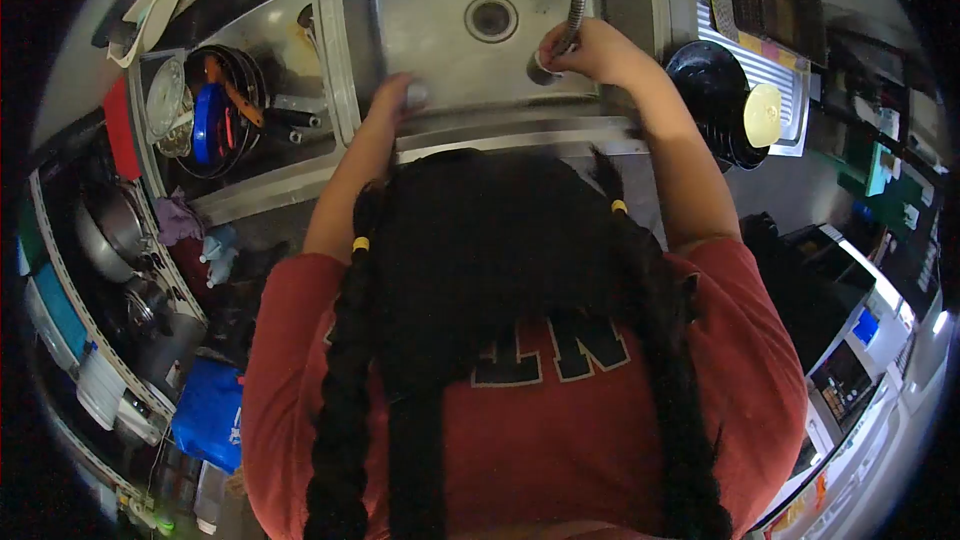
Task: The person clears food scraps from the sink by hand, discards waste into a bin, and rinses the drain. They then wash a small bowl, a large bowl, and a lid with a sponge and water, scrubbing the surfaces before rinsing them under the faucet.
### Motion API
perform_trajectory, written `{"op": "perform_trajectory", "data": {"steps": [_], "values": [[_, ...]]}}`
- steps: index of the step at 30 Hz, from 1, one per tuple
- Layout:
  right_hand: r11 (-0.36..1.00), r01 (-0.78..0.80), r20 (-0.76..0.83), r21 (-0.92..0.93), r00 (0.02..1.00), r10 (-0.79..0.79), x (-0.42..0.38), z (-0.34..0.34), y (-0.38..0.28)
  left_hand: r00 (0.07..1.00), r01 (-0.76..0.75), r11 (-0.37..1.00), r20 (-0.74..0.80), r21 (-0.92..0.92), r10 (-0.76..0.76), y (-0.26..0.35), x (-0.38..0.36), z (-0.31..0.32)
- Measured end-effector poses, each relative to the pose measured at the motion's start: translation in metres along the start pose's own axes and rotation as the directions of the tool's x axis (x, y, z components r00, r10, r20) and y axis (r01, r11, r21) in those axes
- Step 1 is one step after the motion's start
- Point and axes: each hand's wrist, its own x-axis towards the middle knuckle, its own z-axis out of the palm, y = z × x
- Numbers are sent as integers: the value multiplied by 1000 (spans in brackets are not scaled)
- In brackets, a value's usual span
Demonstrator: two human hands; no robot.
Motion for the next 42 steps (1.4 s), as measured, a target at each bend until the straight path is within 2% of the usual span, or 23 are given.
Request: {"op": "perform_trajectory", "data": {"steps": [4, 8, 13, 15, 17, 18, 20, 21, 22, 23, 24, 25, 26, 27, 28, 29, 30, 31, 32, 35, 37, 38, 42], "values": [[988, -116, -15, -100, 993, 115, -24, -27, -8, 994, 62, 997, -90, 51, -57, 12, -17, 7], [968, -128, -172, -217, 981, 91, -27, -45, 24, 992, 99, 994, -89, 52, -94, 16, -22, 13], [867, -335, -510, -369, 853, 112, -7, -54, 73, 998, 57, 998, -35, 6, -57, -15, 22, -14], [888, -281, -512, -365, 857, 61, -5, -50, 79, 998, 53, 998, -26, 30, -52, -11, 28, -10], [922, -191, -486, -336, 874, 4, -13, -42, 62, 996, -44, 914, -47, 402, 69, 7, 2, 12], [938, -154, -454, -310, 891, -4, -19, -36, 46, 996, -49, 913, -50, 404, 76, 7, 2, 22], [910, -195, -331, -367, 941, 68, -8, -18, 29, 884, -383, 653, 54, 654, 464, 9, 3, 49], [899, -172, -323, -402, 946, 36, -5, -7, 15, 908, -207, 570, -61, 795, 416, 33, -15, 81], [924, -175, -292, -339, 954, 74, -2, 0, -3, 902, -216, 567, -59, 795, 427, 34, 0, 92], [914, -25, -342, -405, 931, -126, 0, 10, -7, 793, -358, 325, 101, 875, 600, 26, 23, 98], [933, 2, -314, -360, 941, -123, 8, 17, -15, 644, -448, 48, 285, 893, 709, 20, 46, 105], [949, 26, -286, -314, 950, -121, 18, 20, -22, 633, -456, 41, 291, 889, 717, 17, 69, 115], [938, 76, -229, -339, 960, -161, 25, 18, -28, 761, -559, 485, 184, 673, 622, 15, 90, 126], [924, 125, -168, -362, 966, -196, 32, 15, -32, 872, -490, 819, 160, 300, 463, 19, 108, 139], [921, 119, -173, -370, 965, -195, 38, 16, -31, 868, -497, 817, 168, 293, 468, 33, 110, 153], [919, 165, -188, -359, 951, -244, 43, 20, -27, 713, -627, 369, 314, 686, 627, 45, 109, 165], [914, 211, -201, -347, 935, -292, 47, 22, -23, 556, -528, -217, 527, 821, 642, 47, 118, 170], [914, 206, -199, -350, 937, -288, 49, 22, -20, 705, -428, -140, 427, 893, 567, 29, 158, 172], [905, 233, -205, -355, 925, -319, 50, 22, -17, 705, -432, -136, 428, 891, 565, 30, 164, 174], [890, 271, -142, -368, 929, -342, 54, 14, -13, 695, -387, -370, 531, 844, 485, 29, 177, 180], [882, 283, -75, -376, 940, -333, 54, 12, -12, 513, -64, -719, 641, 692, 571, 26, 176, 176], [878, 305, -93, -369, 928, -361, 56, 13, -11, 506, -66, -717, 643, 694, 575, 26, 178, 180], [888, 321, -126, -331, 917, -378, 53, 14, -14, 711, -280, -524, 541, 804, 449, 55, 134, 196]]}}
